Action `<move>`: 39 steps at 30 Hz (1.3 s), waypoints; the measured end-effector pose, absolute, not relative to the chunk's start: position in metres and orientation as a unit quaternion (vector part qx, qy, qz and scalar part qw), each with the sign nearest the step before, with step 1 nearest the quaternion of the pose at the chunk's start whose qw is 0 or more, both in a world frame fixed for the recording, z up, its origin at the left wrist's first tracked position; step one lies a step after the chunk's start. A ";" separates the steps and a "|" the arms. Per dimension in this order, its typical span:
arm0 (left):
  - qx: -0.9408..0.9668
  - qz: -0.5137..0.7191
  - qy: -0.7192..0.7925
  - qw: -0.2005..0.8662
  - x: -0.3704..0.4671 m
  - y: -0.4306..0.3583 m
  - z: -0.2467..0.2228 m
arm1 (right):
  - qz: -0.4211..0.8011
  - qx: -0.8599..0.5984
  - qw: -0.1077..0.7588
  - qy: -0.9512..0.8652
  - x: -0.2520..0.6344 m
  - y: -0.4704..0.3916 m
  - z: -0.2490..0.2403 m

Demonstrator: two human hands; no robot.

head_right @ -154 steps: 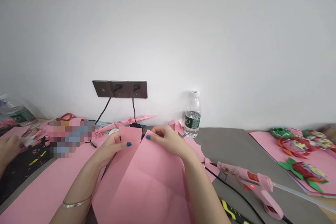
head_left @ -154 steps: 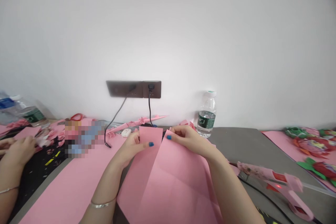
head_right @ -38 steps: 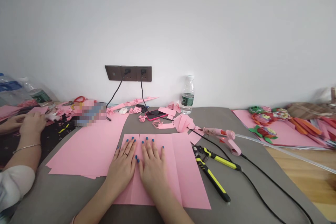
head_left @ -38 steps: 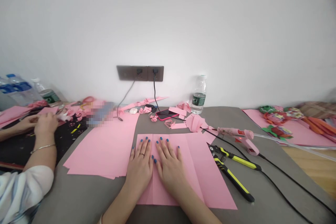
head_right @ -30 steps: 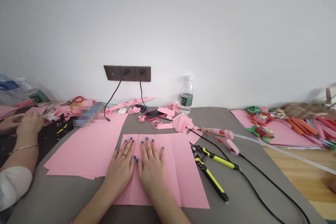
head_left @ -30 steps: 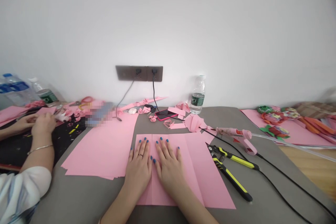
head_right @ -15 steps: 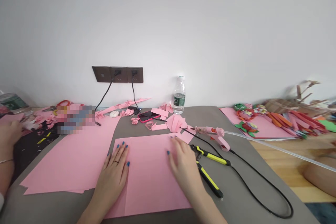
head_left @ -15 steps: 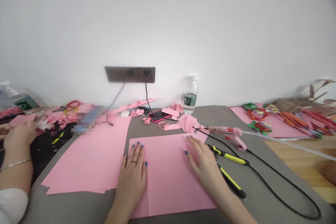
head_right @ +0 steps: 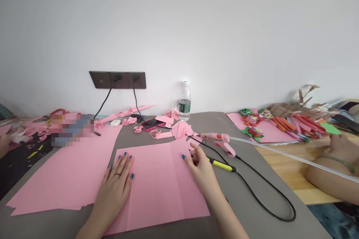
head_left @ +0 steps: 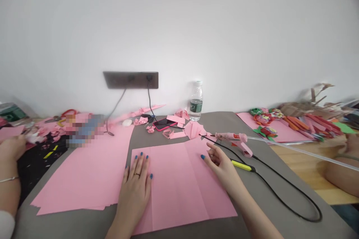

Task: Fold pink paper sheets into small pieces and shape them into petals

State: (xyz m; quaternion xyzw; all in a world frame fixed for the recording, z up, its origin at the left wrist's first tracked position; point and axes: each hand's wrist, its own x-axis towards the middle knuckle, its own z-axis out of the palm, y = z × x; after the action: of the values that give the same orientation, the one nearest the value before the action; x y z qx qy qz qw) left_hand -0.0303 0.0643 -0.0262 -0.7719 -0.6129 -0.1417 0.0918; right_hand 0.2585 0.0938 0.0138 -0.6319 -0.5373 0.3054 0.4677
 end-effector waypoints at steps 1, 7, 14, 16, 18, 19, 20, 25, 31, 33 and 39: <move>-0.773 -0.137 -0.613 0.089 -0.030 0.064 -0.025 | 0.325 -0.633 0.461 -0.530 0.259 0.094 0.018; -0.776 -0.117 -0.617 0.064 -0.028 0.063 -0.019 | 0.348 -0.609 0.431 -0.568 0.264 0.086 0.040; -0.774 -0.099 -0.623 0.054 -0.026 0.062 -0.014 | 0.315 -0.617 0.434 -0.576 0.272 0.081 0.034; -0.773 -0.093 -0.625 0.062 -0.023 0.062 -0.012 | 0.325 -0.622 0.435 -0.565 0.273 0.082 0.033; -0.770 -0.092 -0.627 0.073 -0.018 0.063 -0.011 | 0.338 -0.629 0.433 -0.550 0.273 0.084 0.033; -0.768 -0.096 -0.628 0.078 -0.015 0.064 -0.011 | 0.347 -0.633 0.429 -0.544 0.273 0.084 0.033; -0.766 -0.103 -0.629 0.081 -0.011 0.065 -0.012 | 0.356 -0.635 0.423 -0.539 0.274 0.085 0.033; -0.769 -0.142 -0.621 0.052 0.003 0.070 -0.023 | 0.373 -0.624 0.381 -0.571 0.273 0.085 0.035; -0.778 -0.168 -0.604 0.017 -0.004 0.070 -0.025 | 0.285 -0.672 0.302 -0.613 0.267 0.096 0.031; -0.779 -0.168 -0.603 0.018 -0.006 0.068 -0.023 | 0.236 -0.705 0.282 -0.607 0.263 0.098 0.026; -0.783 -0.146 -0.604 0.024 -0.007 0.065 -0.021 | 0.174 -0.707 0.314 -0.609 0.259 0.090 0.016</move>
State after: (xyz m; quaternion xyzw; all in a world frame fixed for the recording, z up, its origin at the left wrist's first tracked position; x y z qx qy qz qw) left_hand -0.0068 0.0651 -0.0212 -0.7834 -0.6036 -0.1460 0.0242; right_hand 0.2587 0.0902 0.0160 -0.7074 -0.6088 0.1740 0.3143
